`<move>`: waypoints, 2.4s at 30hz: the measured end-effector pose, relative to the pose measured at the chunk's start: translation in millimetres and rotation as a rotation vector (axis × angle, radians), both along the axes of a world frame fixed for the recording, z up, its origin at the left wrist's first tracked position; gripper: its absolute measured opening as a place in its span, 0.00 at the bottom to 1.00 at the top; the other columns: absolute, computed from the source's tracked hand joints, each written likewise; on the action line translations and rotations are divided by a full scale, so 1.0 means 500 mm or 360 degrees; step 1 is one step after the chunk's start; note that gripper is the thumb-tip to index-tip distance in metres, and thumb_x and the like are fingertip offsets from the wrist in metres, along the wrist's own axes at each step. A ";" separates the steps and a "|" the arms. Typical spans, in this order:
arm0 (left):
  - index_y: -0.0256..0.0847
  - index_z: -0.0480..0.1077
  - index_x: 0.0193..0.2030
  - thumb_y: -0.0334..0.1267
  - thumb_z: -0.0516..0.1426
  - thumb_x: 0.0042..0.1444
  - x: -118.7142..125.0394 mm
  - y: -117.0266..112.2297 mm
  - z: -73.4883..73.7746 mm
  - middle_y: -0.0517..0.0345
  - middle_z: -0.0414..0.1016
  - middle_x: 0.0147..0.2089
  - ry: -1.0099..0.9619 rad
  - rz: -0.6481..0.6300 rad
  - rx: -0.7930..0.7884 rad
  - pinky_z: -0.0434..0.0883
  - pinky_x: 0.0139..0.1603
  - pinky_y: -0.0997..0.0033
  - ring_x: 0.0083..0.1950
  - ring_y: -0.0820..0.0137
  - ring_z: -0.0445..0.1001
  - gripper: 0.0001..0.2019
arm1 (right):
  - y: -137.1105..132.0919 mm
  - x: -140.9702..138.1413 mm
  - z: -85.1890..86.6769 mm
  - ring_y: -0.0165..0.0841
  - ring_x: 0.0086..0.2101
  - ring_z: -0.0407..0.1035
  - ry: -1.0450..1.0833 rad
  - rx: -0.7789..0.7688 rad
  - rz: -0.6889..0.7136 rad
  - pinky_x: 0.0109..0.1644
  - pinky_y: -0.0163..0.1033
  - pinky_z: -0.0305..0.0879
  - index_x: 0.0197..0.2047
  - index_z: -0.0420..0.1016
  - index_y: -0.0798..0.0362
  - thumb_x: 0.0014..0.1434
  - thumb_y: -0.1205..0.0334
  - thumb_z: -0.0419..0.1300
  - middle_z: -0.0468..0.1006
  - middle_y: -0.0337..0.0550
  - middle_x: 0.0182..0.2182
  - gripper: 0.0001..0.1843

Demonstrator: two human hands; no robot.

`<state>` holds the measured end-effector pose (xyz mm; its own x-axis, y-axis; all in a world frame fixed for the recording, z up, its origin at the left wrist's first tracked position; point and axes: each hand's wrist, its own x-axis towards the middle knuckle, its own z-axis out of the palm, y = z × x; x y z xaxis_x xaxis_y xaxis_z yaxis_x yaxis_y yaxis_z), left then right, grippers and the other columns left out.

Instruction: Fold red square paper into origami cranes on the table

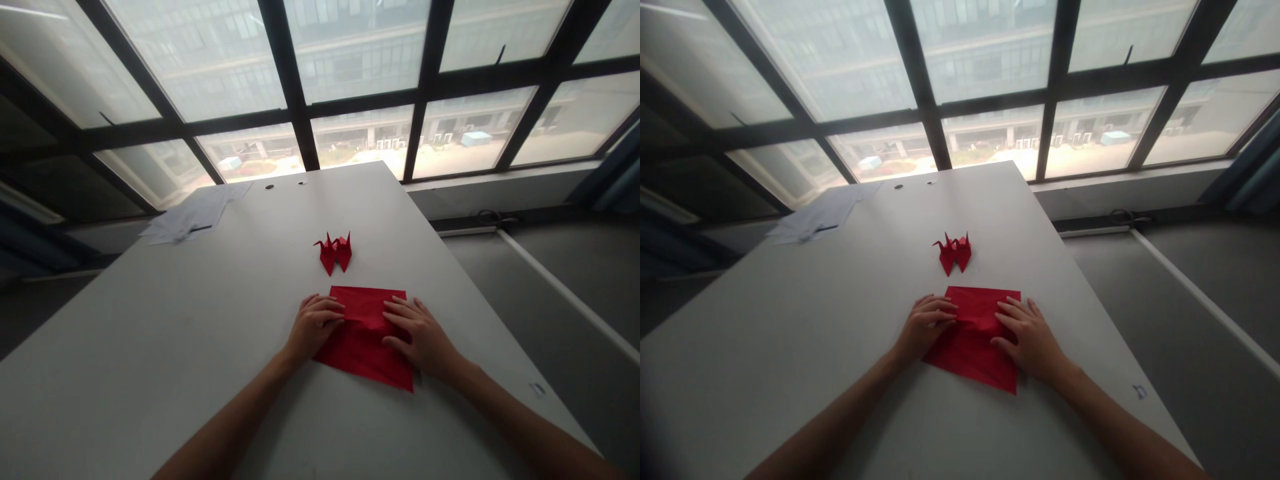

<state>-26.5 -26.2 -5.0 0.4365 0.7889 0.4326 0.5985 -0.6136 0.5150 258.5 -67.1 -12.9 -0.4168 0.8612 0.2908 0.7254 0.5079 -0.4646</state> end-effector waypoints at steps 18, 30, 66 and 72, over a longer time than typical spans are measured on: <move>0.44 0.78 0.37 0.33 0.62 0.59 0.009 -0.012 0.002 0.55 0.81 0.42 -0.0102 -0.0099 -0.0060 0.71 0.52 0.61 0.45 0.66 0.78 0.02 | 0.020 0.013 0.008 0.39 0.45 0.71 0.0330 0.0238 -0.0151 0.54 0.50 0.65 0.32 0.78 0.48 0.61 0.68 0.61 0.80 0.42 0.41 0.07; 0.42 0.77 0.32 0.34 0.62 0.58 0.019 -0.027 0.006 0.55 0.79 0.36 -0.0216 -0.0110 -0.0154 0.74 0.43 0.66 0.38 0.68 0.77 0.04 | 0.023 0.018 0.007 0.39 0.45 0.71 0.0258 0.0242 -0.0152 0.51 0.48 0.66 0.31 0.78 0.48 0.61 0.69 0.61 0.80 0.42 0.41 0.09; 0.47 0.72 0.58 0.36 0.57 0.64 0.010 -0.019 0.023 0.52 0.72 0.63 0.0241 -0.0236 -0.0010 0.63 0.67 0.51 0.65 0.60 0.67 0.16 | 0.008 0.002 -0.016 0.46 0.56 0.66 0.0023 0.0084 0.0013 0.60 0.56 0.61 0.56 0.74 0.47 0.59 0.66 0.63 0.74 0.48 0.57 0.21; 0.49 0.62 0.68 0.44 0.58 0.63 -0.004 -0.004 -0.003 0.52 0.62 0.69 0.0515 -0.0297 -0.0154 0.56 0.71 0.46 0.72 0.58 0.58 0.26 | 0.006 0.012 -0.017 0.45 0.63 0.60 -0.0048 0.0061 0.0049 0.67 0.59 0.55 0.64 0.67 0.49 0.61 0.65 0.60 0.67 0.49 0.64 0.27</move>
<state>-28.5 -28.0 -6.7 0.6781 0.7134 0.1767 0.6222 -0.6852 0.3787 264.3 -63.8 -21.5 -0.4519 0.8363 0.3105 0.7226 0.5473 -0.4224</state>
